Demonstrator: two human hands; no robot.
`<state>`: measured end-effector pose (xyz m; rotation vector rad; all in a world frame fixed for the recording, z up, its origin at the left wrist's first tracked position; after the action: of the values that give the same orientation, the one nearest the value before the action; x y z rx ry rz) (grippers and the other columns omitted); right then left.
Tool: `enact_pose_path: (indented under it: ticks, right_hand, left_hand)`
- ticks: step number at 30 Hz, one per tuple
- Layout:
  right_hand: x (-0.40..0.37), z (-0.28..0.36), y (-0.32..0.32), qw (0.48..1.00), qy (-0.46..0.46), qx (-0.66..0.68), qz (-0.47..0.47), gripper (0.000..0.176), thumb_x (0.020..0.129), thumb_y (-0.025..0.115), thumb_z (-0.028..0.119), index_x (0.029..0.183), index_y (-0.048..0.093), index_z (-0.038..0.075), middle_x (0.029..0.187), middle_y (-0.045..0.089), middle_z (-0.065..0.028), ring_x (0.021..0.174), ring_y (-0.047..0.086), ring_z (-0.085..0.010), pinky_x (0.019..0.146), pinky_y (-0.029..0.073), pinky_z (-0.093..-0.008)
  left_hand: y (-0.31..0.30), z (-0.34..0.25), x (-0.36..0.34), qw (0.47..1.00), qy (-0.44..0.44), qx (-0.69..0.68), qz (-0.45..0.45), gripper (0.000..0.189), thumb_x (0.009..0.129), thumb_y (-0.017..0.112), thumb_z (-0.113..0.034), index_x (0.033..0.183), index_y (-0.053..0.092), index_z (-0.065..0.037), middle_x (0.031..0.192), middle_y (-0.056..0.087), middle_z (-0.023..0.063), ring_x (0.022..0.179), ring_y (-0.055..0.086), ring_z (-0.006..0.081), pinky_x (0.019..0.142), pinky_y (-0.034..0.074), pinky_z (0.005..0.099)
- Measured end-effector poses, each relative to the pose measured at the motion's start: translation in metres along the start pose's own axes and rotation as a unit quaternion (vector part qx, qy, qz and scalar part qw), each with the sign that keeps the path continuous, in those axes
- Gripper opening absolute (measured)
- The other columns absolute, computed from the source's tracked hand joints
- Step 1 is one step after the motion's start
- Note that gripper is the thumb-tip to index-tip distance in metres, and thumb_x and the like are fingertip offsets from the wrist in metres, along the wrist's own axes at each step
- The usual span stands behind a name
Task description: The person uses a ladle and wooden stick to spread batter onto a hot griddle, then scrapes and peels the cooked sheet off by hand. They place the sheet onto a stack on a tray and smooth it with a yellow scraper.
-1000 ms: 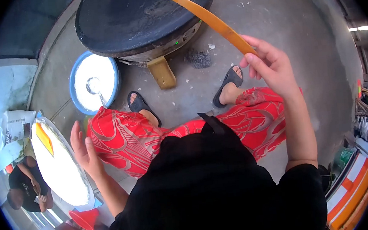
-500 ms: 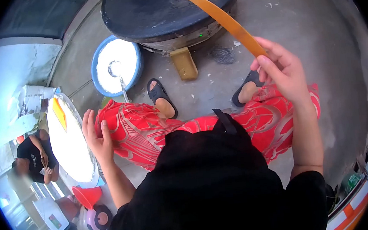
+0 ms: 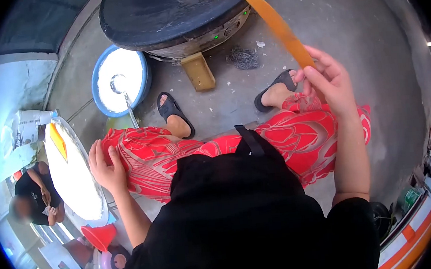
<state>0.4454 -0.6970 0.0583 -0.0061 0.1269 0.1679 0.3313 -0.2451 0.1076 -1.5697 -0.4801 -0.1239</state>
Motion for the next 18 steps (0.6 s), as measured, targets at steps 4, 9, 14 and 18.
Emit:
enact_pose_path:
  ticks: [4,9,14,18]
  right_hand:
    - [-0.005,-0.003,-0.011,0.999,0.024,0.017,-0.030,0.039,0.086,0.048,0.009,0.123,0.041,0.001,0.076,0.057,-0.0094,0.053,0.050,-0.0080,0.049,0.040,-0.0173]
    - [-0.010,-0.009,-0.019,0.999,0.022,0.002,-0.034,0.039,0.086,0.048,0.010,0.123,0.041,0.001,0.076,0.057,-0.0096,0.053,0.050,-0.0082,0.048,0.040,-0.0175]
    - [-0.016,-0.010,-0.024,0.999,0.026,0.001,-0.046,0.039,0.086,0.048,0.012,0.123,0.041,0.001,0.076,0.057,-0.0099,0.052,0.049,-0.0089,0.048,0.040,-0.0181]
    - [-0.017,0.000,-0.026,0.997,0.007,0.060,-0.045,0.033,0.086,0.048,0.010,0.117,0.044,0.000,0.077,0.058,-0.0086,0.057,0.053,-0.0093,0.052,0.042,-0.0191]
  left_hand:
    - [0.000,-0.003,0.001,1.000,0.004,0.017,-0.003,0.030,0.077,0.057,-0.020,0.103,0.057,-0.005,0.107,0.055,0.0094,0.100,0.051,0.0271,0.085,0.037,0.0367]
    - [0.002,-0.006,0.001,0.999,0.004,0.041,0.004,0.030,0.076,0.057,-0.021,0.102,0.057,-0.006,0.106,0.056,0.0083,0.099,0.051,0.0268,0.085,0.038,0.0360]
    - [0.002,-0.007,0.002,0.999,0.013,0.045,-0.002,0.029,0.078,0.056,-0.022,0.102,0.058,-0.005,0.105,0.057,0.0090,0.098,0.052,0.0270,0.084,0.039,0.0358]
    - [0.004,-0.008,0.002,0.999,0.003,0.035,0.007,0.030,0.076,0.057,-0.019,0.103,0.057,-0.005,0.107,0.056,0.0088,0.102,0.050,0.0268,0.087,0.037,0.0360]
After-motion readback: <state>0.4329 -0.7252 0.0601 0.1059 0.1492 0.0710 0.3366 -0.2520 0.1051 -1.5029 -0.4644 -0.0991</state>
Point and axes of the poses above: each hand's wrist, its own x-axis towards the middle knuckle, its own y-axis out of the palm, z = x × y, the point moved 10 cm from there along x, towards the middle knuckle
